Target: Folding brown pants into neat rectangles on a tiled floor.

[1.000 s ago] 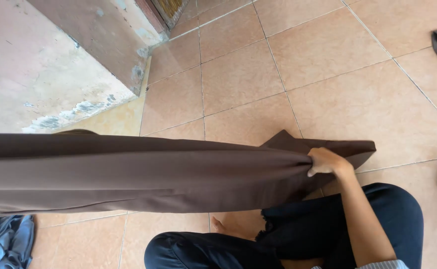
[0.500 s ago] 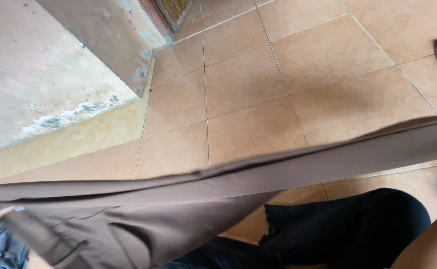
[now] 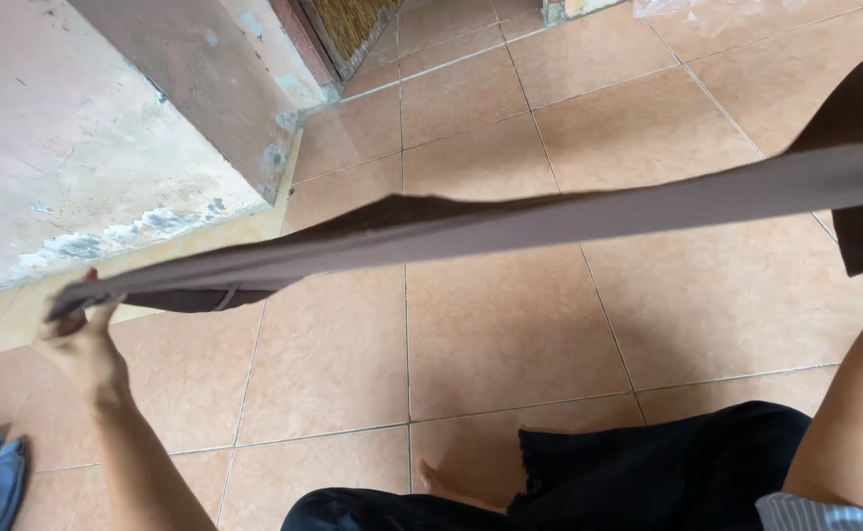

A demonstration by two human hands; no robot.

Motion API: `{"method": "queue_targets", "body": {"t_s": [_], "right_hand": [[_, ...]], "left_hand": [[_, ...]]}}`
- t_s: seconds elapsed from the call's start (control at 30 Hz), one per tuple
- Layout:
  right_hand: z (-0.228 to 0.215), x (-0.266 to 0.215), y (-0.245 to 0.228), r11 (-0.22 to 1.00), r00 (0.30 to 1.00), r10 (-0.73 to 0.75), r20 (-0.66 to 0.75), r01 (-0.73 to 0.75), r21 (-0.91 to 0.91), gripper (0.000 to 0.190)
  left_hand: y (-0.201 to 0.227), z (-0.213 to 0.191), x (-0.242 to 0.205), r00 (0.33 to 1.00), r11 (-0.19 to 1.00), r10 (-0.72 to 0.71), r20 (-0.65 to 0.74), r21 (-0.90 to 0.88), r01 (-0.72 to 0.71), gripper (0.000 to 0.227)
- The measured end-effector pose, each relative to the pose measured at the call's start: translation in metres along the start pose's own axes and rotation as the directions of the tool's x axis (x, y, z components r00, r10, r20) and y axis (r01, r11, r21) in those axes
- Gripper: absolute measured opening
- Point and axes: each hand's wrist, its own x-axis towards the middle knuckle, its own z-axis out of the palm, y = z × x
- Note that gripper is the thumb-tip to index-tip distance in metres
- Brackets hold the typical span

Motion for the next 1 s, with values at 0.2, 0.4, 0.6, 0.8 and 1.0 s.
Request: {"method": "queue_targets", "body": {"t_s": [0.2, 0.4, 0.6, 0.8, 1.0], "right_hand": [[-0.003, -0.094, -0.065, 0.961, 0.969, -0.238, 0.066, 0.245, -0.13, 0.057], [0.023, -0.121, 0.05, 0.541, 0.075, 0.832, 0.549, -0.326, -0.775, 0.055], [0.019, -0.129, 0.047, 0.303, 0.309, 0.941, 0.138, -0.585, -0.752, 0.037], [0.005, -0.15, 0.079, 0.273, 0.349, 0.934, -0.069, -0.828, -0.49, 0.068], [0.011, -0.135, 0.114, 0.337, 0.427, 0.876, -0.223, -0.874, -0.35, 0.063]], "left_hand": [[-0.197, 0.021, -0.217, 0.606, 0.661, -0.748, -0.272, -0.225, 0.715, 0.049], [-0.214, 0.145, -0.302, 0.14, 0.045, -0.756, -0.639, 0.162, 0.986, 0.07], [-0.078, 0.338, -0.33, 0.767, 0.458, -0.561, -0.313, 0.654, 0.602, 0.04], [0.007, 0.409, -0.445, 0.831, 0.74, -0.468, 0.299, 0.647, 0.184, 0.074], [0.027, 0.404, -0.429, 0.85, 0.747, -0.466, 0.244, 0.623, 0.231, 0.065]]}}
